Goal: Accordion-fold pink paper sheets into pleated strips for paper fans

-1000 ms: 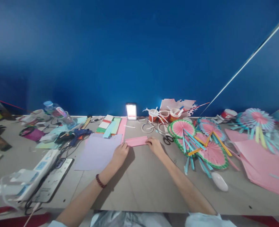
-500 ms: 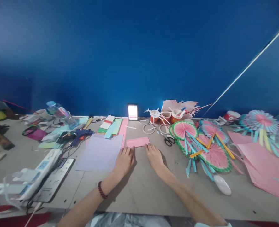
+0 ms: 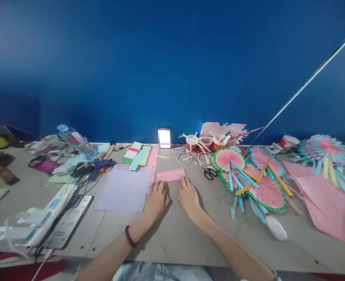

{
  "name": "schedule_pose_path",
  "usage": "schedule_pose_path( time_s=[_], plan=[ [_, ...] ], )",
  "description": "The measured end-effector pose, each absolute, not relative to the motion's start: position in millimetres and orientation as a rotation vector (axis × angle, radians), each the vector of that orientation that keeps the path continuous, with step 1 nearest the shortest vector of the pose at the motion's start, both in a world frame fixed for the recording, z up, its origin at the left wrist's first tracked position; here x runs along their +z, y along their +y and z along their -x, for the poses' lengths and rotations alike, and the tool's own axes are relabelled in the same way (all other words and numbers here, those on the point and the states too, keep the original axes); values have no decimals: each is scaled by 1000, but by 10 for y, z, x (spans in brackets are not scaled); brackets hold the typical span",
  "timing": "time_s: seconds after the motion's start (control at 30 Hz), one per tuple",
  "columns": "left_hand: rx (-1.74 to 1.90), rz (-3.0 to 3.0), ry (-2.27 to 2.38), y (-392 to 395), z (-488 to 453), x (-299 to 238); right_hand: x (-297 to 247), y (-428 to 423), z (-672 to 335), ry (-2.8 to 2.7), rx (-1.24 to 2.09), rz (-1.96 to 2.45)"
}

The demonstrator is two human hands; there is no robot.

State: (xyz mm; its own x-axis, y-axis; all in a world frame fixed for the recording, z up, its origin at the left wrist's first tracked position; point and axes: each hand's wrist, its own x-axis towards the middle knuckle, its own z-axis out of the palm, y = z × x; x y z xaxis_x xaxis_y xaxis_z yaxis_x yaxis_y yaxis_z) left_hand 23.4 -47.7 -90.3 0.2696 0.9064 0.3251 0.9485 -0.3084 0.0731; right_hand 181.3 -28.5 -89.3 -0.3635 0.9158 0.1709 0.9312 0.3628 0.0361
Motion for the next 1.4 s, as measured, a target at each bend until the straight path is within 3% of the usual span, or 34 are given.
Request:
schedule_pose_path(
  time_s=[0.2,0.53,0.97,1.23,1.4],
  plan=[
    [-499,2624,-1656,-135,68,-919,-881,-109,-1946,-2521,-145,1609],
    [-704,2800,-1459,192,243,-917,-914,302,-2074,-2303,249,1496],
    [-1763,2808,-1735,116,304,-729,-690,242,-2244,-2017,711,1223],
    [-1731,2911,-1744,-68,295,-367,-441,101,-2297,-1860,945,1317],
    [-1666,2872,-2062,-78,250,-396,-473,88,-2324,-1722,1208,1433]
  ],
)
